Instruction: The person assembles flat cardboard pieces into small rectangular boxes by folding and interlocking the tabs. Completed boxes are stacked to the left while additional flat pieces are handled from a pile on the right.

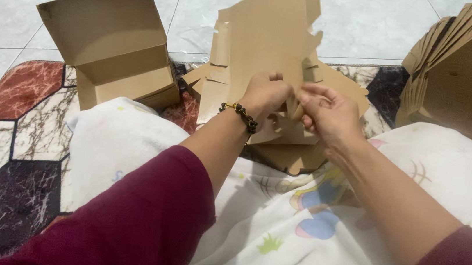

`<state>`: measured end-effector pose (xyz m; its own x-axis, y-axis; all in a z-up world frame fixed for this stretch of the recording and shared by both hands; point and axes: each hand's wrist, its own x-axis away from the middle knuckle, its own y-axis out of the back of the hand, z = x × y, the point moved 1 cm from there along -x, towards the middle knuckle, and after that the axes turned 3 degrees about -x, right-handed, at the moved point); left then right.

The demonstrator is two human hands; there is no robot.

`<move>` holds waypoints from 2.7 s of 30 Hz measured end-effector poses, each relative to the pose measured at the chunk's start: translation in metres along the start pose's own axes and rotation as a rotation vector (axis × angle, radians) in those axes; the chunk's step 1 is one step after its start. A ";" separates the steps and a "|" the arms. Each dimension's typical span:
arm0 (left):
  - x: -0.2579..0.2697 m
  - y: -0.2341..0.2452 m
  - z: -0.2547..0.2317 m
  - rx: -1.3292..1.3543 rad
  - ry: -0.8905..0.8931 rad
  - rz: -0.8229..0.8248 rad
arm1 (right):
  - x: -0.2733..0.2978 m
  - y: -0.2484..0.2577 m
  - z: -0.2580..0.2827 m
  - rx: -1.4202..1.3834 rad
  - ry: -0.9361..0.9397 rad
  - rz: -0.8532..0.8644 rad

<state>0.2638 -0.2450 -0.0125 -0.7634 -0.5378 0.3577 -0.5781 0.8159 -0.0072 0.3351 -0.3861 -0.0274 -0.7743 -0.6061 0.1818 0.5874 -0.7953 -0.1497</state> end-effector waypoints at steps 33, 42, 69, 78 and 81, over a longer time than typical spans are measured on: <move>0.009 -0.005 -0.007 0.049 -0.116 -0.121 | 0.006 -0.008 0.014 0.179 0.287 0.023; 0.013 0.033 -0.039 0.249 -0.337 -0.247 | 0.010 -0.056 0.091 0.321 0.246 0.035; 0.074 0.022 -0.068 0.499 -0.288 -0.151 | 0.046 -0.072 0.107 0.442 0.007 0.002; 0.054 0.013 -0.052 0.068 -0.314 -0.360 | 0.033 -0.072 0.074 -0.050 -0.009 -0.132; 0.064 0.004 -0.054 0.023 -0.261 -0.318 | 0.028 -0.066 0.064 -0.098 -0.017 -0.199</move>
<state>0.2285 -0.2643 0.0611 -0.5911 -0.8008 0.0967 -0.8013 0.5967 0.0437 0.2894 -0.3511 0.0502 -0.8681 -0.4378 0.2339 0.3968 -0.8952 -0.2029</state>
